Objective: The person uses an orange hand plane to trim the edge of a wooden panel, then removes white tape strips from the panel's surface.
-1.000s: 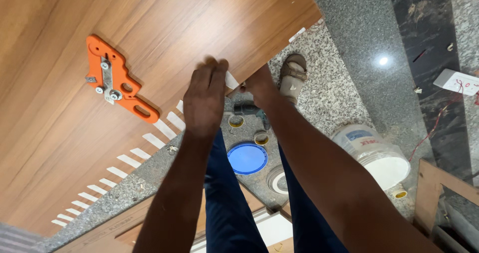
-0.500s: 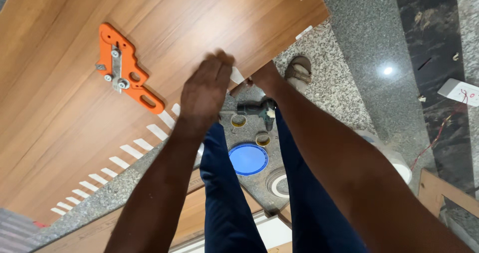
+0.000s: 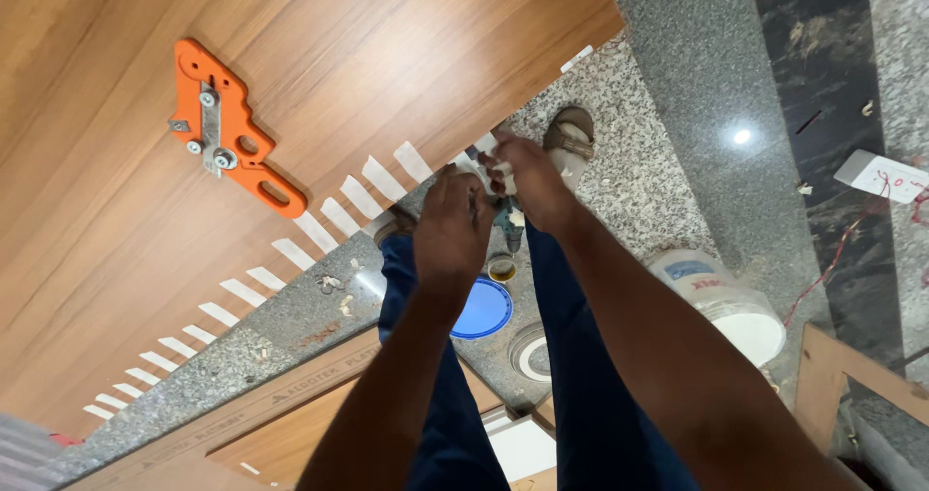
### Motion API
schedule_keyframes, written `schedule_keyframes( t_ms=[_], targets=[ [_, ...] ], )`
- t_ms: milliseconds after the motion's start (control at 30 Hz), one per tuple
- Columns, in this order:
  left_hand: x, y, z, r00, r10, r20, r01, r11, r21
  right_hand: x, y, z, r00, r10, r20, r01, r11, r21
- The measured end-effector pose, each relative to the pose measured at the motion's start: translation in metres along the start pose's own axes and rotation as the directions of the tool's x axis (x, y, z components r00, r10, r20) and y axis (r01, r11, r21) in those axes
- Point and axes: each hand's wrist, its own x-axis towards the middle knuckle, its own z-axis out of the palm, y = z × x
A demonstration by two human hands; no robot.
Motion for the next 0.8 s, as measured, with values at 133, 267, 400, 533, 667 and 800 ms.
schedule_keyframes(
  t_ms=[133,267,400,533,667,800],
  targets=[
    [-0.009,-0.029,0.035,1.000,0.018,-0.013,-0.018,0.998,0.065,-0.006,-0.005,0.002,0.965,-0.118,0.235,0.214,0.873,-0.438],
    [-0.001,-0.049,0.052,1.000,-0.023,0.012,0.021,0.995,0.098,0.007,-0.018,0.006,0.905,-0.259,0.338,0.424,0.477,-0.770],
    [-0.002,-0.043,0.033,0.989,-0.057,0.134,0.041,0.992,0.118,0.039,-0.006,-0.001,0.893,-0.281,0.350,0.438,0.370,-0.819],
    [-0.007,-0.028,0.003,0.997,-0.077,0.000,0.077,0.996,0.046,0.078,0.005,0.004,0.771,-0.438,0.462,0.544,0.079,-0.835],
    [0.000,-0.028,-0.034,0.972,0.117,-0.204,-0.096,0.989,0.109,0.077,0.008,0.002,0.814,-0.419,0.403,0.463,0.048,-0.885],
    [0.026,-0.029,-0.065,0.950,0.211,-0.229,-0.144,0.950,0.277,0.085,0.012,-0.001,0.891,-0.337,0.304,0.306,-0.049,-0.951]
  ],
)
